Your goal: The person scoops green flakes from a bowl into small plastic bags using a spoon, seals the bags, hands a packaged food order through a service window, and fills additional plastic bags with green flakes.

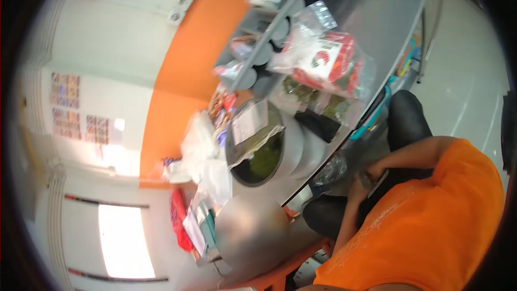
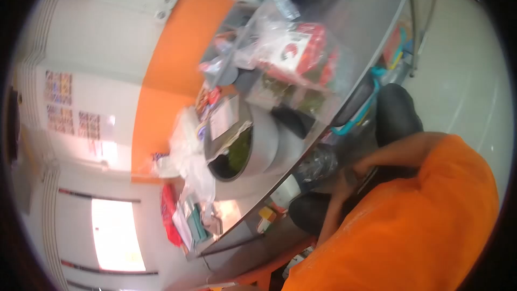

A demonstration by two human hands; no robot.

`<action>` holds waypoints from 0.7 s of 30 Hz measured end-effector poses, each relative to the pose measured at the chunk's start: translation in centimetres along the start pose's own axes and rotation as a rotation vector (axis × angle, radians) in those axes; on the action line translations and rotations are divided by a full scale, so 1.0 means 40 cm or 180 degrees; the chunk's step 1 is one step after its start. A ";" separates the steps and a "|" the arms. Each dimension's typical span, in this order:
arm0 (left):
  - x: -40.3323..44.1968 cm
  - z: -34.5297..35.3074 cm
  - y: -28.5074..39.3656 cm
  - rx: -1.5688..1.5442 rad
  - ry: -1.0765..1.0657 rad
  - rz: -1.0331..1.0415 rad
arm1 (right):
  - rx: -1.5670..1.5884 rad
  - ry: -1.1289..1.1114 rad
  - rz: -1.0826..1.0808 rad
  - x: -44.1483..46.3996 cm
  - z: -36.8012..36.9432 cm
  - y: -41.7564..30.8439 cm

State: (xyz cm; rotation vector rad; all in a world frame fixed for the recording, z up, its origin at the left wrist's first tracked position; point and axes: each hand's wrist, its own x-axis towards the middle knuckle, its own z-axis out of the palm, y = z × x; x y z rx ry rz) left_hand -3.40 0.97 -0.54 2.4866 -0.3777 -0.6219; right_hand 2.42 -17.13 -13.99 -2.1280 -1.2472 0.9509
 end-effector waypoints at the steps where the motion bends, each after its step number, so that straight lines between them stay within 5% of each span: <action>1: -0.014 0.032 -0.007 -0.0175 0.0253 0.0086 | 0.0010 -0.0052 -0.0114 0.026 0.050 0.024; 2: 0.019 0.091 0.014 -0.0442 0.0545 0.0289 | 0.0119 -0.0038 -0.0252 0.054 0.097 0.053; 5: 0.142 0.233 -0.066 -0.0879 -0.0037 0.0522 | 0.1581 0.0215 -0.0523 -0.022 0.036 0.023; 6: 0.123 0.164 -0.039 -0.0990 -0.0131 0.0533 | 0.1452 0.0617 -0.0517 -0.053 -0.002 -0.034; 7: 0.115 0.156 -0.036 -0.1141 -0.0148 0.0520 | 0.1044 0.0046 0.0433 -0.073 -0.014 -0.032; 9: 0.117 0.120 -0.018 -0.1278 -0.0153 0.0530 | 0.0524 0.0195 0.0993 -0.155 -0.173 -0.223; 12: 0.071 0.095 -0.036 -0.1362 -0.0106 0.0458 | 0.0866 0.0620 0.0275 -0.122 -0.088 -0.105; 19: 0.033 0.096 -0.060 -0.1955 0.0125 0.0043 | 0.1524 0.0059 0.1198 -0.184 -0.219 -0.228; 21: 0.031 0.076 -0.040 -0.2039 0.0012 -0.0089 | -0.0051 -0.0353 0.0884 -0.240 -0.300 -0.331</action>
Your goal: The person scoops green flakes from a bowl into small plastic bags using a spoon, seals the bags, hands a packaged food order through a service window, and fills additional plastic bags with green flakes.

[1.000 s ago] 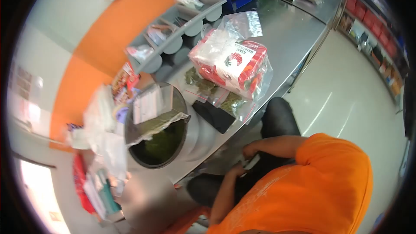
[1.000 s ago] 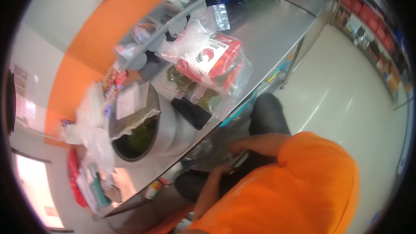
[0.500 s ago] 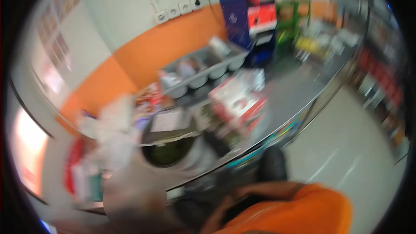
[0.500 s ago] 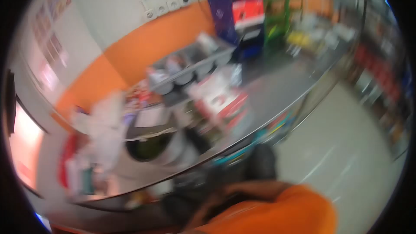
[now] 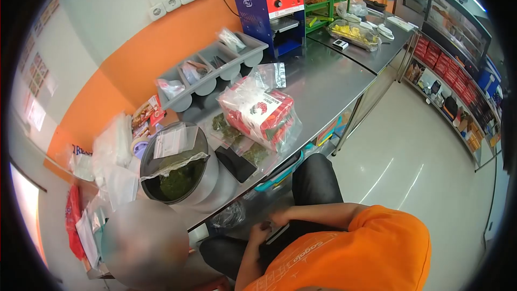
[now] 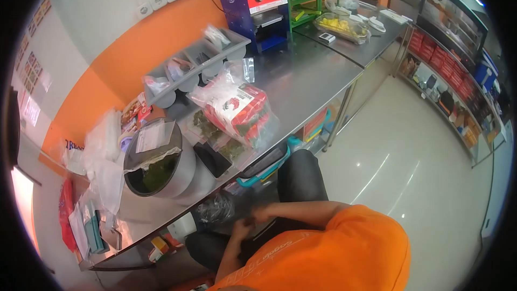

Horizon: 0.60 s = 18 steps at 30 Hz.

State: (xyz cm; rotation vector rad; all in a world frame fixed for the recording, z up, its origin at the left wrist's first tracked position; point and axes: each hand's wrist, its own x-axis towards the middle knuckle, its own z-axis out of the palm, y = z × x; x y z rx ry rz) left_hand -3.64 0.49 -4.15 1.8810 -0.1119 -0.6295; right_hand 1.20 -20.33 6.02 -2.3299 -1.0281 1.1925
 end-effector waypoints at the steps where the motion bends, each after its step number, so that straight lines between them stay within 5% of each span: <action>1: 0.004 0.003 -0.040 0.0003 -0.0045 0.0016 | -0.0825 -0.0070 -0.0133 -0.053 -0.040 -0.045; 3: 0.046 0.006 -0.132 0.0091 -0.0074 0.0117 | 0.1211 0.0584 -0.1906 -0.363 -0.253 -0.245; 4: 0.074 0.009 -0.141 0.0184 -0.0072 0.0187 | 0.1734 0.0578 -0.2260 -0.480 -0.361 -0.303; 6: 0.048 0.026 -0.118 0.0571 -0.0081 0.0234 | 0.0703 0.2673 -0.2931 -0.627 -0.548 -0.345; 8: 0.046 0.030 -0.130 0.0519 -0.0190 -0.0302 | -0.1860 0.4147 -0.1822 -0.665 -0.713 -0.304; 9: 0.046 0.027 -0.084 0.0574 -0.0225 -0.0490 | -0.2112 0.3901 -0.1848 -0.659 -0.809 -0.254; 13: 0.054 0.010 -0.032 0.0885 -0.0140 -0.0816 | -0.1705 0.3106 -0.0974 -0.637 -0.949 -0.060; 18: 0.088 0.026 -0.123 0.0687 -0.0098 -0.0744 | -0.1176 0.3770 -0.0938 -0.622 -0.888 -0.054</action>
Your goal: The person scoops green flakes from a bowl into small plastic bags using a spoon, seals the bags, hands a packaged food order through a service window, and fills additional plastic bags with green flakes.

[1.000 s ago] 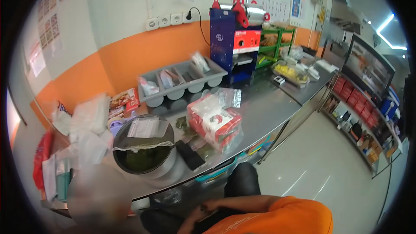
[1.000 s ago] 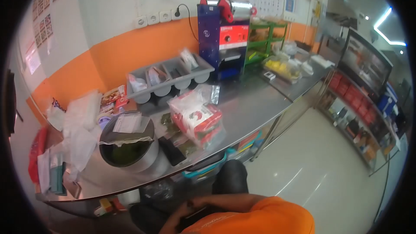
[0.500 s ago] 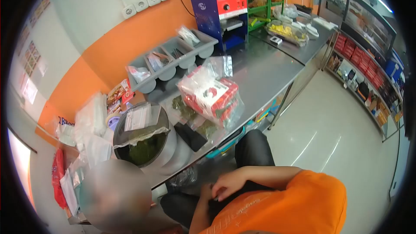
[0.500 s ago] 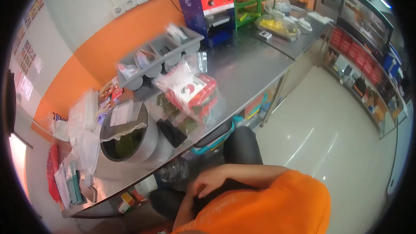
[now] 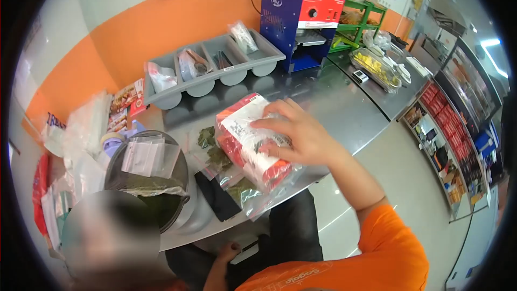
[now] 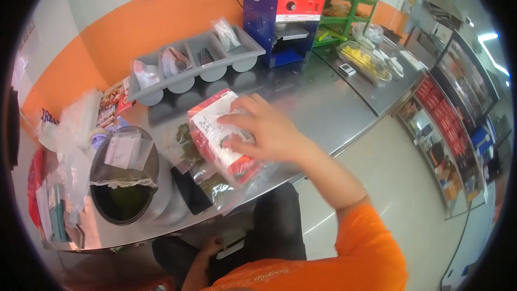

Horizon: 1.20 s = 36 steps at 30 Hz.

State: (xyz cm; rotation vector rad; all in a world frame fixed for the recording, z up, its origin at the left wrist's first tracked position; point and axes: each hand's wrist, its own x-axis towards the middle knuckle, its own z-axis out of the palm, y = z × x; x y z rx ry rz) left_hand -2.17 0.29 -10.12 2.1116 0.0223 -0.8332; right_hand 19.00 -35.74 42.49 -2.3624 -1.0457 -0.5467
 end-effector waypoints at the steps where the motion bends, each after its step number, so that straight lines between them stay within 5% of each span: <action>1: -0.004 0.004 -0.006 -0.0085 -0.0082 -0.0058 | -0.0170 0.0113 0.0110 -0.010 0.004 -0.013; 10: -0.020 -0.021 0.066 0.0273 -0.0234 -0.0166 | -0.0468 0.0925 0.0337 -0.045 0.056 -0.023; 13: -0.036 -0.042 0.144 0.0499 -0.0303 -0.0748 | -0.0460 0.0955 0.0311 -0.043 0.056 -0.019; 16: -0.032 -0.030 0.121 0.0696 -0.0007 -0.0119 | -0.0424 0.0984 0.0326 -0.047 0.067 -0.014; 23: -0.054 -0.072 0.213 0.0839 -0.0197 -0.0414 | -0.0304 0.1054 0.0162 -0.051 0.067 -0.004; 28: -0.008 -0.020 0.049 0.0428 -0.0599 -0.0502 | -0.0175 0.0554 0.0442 -0.052 0.032 -0.012; 32: -0.051 -0.042 0.112 0.0440 -0.0224 -0.0249 | -0.0122 0.0488 0.0845 0.003 -0.029 -0.052; 36: -0.051 -0.031 0.100 0.0384 -0.0088 -0.0165 | -0.0394 -0.0409 0.0419 0.033 -0.074 -0.010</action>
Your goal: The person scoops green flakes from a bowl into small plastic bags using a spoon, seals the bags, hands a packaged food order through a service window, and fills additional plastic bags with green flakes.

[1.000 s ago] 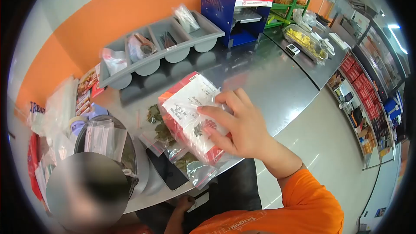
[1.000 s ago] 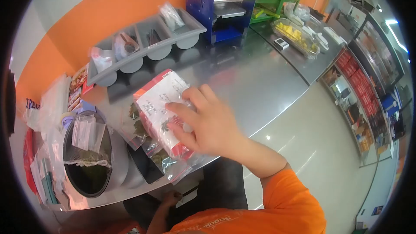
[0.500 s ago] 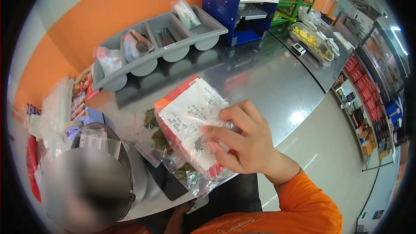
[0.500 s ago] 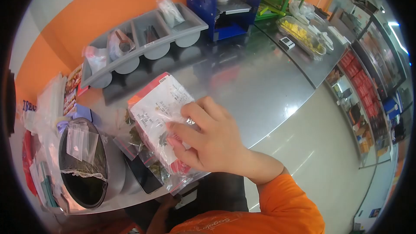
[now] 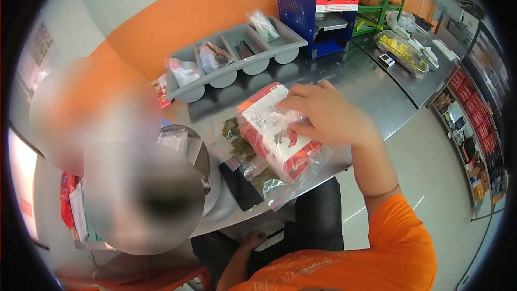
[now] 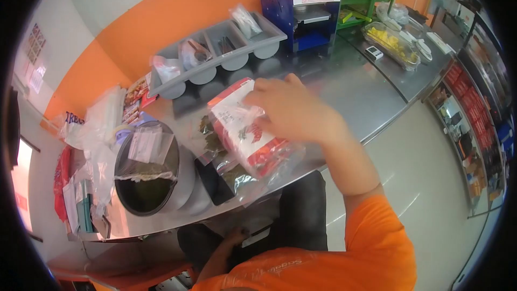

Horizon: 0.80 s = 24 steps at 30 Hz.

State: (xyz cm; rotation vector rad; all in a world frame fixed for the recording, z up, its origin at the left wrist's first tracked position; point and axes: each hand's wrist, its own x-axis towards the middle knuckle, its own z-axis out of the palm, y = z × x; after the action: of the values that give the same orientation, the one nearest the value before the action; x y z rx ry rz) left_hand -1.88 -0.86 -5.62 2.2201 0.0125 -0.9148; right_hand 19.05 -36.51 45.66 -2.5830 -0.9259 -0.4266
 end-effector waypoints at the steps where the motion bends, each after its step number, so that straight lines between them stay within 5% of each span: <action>1: -0.001 0.003 -0.006 0.0051 0.0087 0.0076 | 0.0015 -0.0327 0.0002 0.015 -0.016 0.003; 6: 0.037 0.044 -0.080 -0.0227 0.0157 0.0277 | 0.0491 -0.0551 -0.0678 0.065 -0.044 0.070; 11: 0.011 0.017 -0.043 0.0299 0.0153 0.0379 | 0.0777 -0.0419 -0.0109 0.081 -0.106 0.052; 24: 0.009 0.003 -0.065 -0.0146 0.0205 0.0806 | 0.1122 0.1744 0.0136 0.112 -0.256 -0.098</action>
State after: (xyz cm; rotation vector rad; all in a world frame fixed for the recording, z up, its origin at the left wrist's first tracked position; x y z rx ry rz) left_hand -2.38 0.90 -7.52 2.1481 -0.2110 -0.6972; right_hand 18.18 -35.68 57.43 -2.0070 -0.6731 -0.8233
